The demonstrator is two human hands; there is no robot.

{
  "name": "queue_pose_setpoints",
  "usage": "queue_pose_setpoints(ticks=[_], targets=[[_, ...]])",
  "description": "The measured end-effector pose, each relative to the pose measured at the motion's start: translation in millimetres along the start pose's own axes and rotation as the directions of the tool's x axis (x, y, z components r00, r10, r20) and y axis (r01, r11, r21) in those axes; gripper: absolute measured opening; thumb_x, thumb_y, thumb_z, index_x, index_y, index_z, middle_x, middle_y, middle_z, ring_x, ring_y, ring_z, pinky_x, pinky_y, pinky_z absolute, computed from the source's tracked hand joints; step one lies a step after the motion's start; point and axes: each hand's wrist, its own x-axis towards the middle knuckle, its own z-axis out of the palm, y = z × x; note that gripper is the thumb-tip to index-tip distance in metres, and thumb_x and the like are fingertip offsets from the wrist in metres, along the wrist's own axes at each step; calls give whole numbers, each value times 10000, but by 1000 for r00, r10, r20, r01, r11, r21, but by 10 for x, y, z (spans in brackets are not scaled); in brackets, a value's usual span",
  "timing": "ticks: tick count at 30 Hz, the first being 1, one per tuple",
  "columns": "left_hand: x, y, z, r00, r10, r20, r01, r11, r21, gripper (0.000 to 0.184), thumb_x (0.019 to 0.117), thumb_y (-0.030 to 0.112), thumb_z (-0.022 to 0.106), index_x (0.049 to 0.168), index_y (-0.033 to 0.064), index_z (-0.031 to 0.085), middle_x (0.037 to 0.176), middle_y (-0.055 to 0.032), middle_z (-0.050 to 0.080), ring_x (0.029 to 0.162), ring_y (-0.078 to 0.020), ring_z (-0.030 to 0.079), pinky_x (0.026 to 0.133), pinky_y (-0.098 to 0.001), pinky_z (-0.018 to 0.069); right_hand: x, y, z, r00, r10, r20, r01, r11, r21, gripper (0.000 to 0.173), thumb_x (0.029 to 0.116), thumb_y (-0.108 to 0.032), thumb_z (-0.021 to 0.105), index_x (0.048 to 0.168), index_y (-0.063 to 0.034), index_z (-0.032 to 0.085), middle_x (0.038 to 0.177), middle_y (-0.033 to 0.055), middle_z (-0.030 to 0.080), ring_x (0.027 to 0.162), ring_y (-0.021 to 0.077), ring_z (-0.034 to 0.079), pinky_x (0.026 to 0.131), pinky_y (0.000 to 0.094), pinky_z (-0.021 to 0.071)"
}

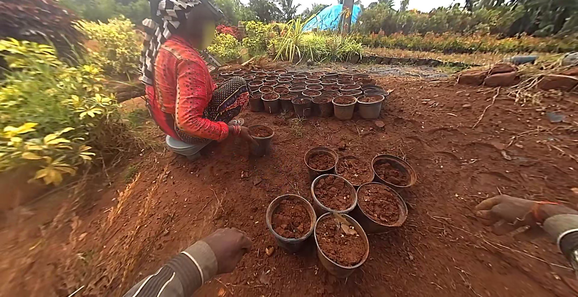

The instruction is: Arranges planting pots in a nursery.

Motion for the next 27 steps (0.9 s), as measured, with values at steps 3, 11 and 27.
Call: queue_pose_setpoints(ticks=[3,11,27], targets=[[-2,-6,3,1000,1,-3,-1,1000,-2,331,1065,152,434,1275,61,673,1283,-187,671,1223,-382,630,1043,-596,469,-14,9,6,1000,-1,-4,1,998,62,394,1070,-6,406,1452,89,428,1467,279,479,1262,287,547,1038,364,427],[-17,-12,0,1000,-3,-8,3,1000,-5,332,1064,155,436,1282,69,671,1292,-183,670,1228,-376,628,1048,-590,467,-43,8,19,1000,-2,3,2,994,110,406,1066,-3,397,1457,105,408,1485,293,450,1279,291,525,1057,368,402],[-10,-15,0,1000,7,-14,-7,1000,-8,331,1061,147,436,1274,71,677,1291,-177,674,1228,-373,631,1044,-595,470,-14,10,11,1000,2,-13,-1,997,78,384,1069,-17,402,1438,85,436,1453,276,489,1254,280,552,1039,370,424]])
